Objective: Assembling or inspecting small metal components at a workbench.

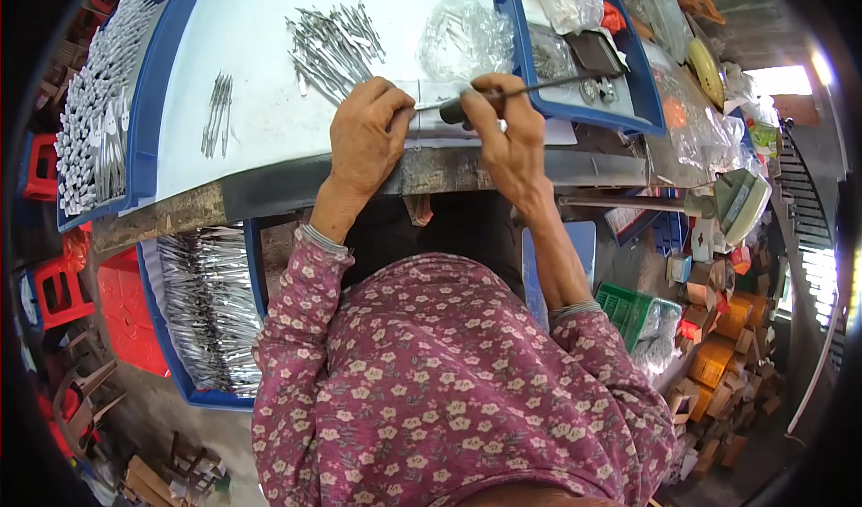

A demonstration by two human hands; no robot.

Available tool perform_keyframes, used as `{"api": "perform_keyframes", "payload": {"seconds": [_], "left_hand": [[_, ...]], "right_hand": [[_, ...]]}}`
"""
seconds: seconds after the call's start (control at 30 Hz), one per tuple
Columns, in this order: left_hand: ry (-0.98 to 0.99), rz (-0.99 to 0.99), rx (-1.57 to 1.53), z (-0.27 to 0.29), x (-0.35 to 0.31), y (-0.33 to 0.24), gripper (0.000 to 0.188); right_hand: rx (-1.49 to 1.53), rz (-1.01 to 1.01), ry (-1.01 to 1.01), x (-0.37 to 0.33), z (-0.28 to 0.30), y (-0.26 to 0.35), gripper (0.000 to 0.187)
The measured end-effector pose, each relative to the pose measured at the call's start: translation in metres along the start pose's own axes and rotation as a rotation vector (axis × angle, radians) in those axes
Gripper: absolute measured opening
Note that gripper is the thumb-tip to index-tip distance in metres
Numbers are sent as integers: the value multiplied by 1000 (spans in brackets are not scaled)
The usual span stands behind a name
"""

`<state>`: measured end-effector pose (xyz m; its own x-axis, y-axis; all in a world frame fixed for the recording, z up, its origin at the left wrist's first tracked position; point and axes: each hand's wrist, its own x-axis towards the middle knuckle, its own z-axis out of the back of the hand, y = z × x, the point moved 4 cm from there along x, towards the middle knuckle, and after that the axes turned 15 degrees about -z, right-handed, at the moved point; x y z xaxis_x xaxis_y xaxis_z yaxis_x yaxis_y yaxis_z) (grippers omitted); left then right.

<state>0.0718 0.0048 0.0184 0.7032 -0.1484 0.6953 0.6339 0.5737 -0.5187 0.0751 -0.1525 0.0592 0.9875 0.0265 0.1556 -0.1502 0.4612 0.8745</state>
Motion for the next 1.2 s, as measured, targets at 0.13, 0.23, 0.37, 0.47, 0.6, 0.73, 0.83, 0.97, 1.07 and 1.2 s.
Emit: {"api": "perform_keyframes", "payload": {"seconds": [0.13,0.23,0.37,0.47,0.6,0.73,0.83,0.97,1.07,1.2], "left_hand": [[46,44,-23,1,-2,-1,5],[124,131,-84,7,7,-7,9],[159,-99,-6,-8,18,-15,12],[227,-94,82,-22,20,-17,12],[184,-139,151,-25,15,-17,11],[64,-85,48,4,10,-28,8],[-35,11,2,37,-8,-29,8],[-70,253,1,67,-34,-19,9],[-113,391,-26,79,-47,-9,9],[-177,463,137,97,-52,14,12]], "right_hand": [[-66,-91,295,-49,7,-8,20],[-166,74,366,-81,0,-12,21],[-105,-53,469,-94,-13,-34,23],[-67,107,400,-94,-16,-26,22],[-61,44,423,-100,-17,-30,23],[-107,38,405,-108,-9,-22,23],[-197,-40,396,-110,-1,-24,23],[-218,-114,368,-101,-2,-24,21],[-168,-31,367,-95,-8,-17,20],[-54,3,404,-91,-15,-20,20]]}}
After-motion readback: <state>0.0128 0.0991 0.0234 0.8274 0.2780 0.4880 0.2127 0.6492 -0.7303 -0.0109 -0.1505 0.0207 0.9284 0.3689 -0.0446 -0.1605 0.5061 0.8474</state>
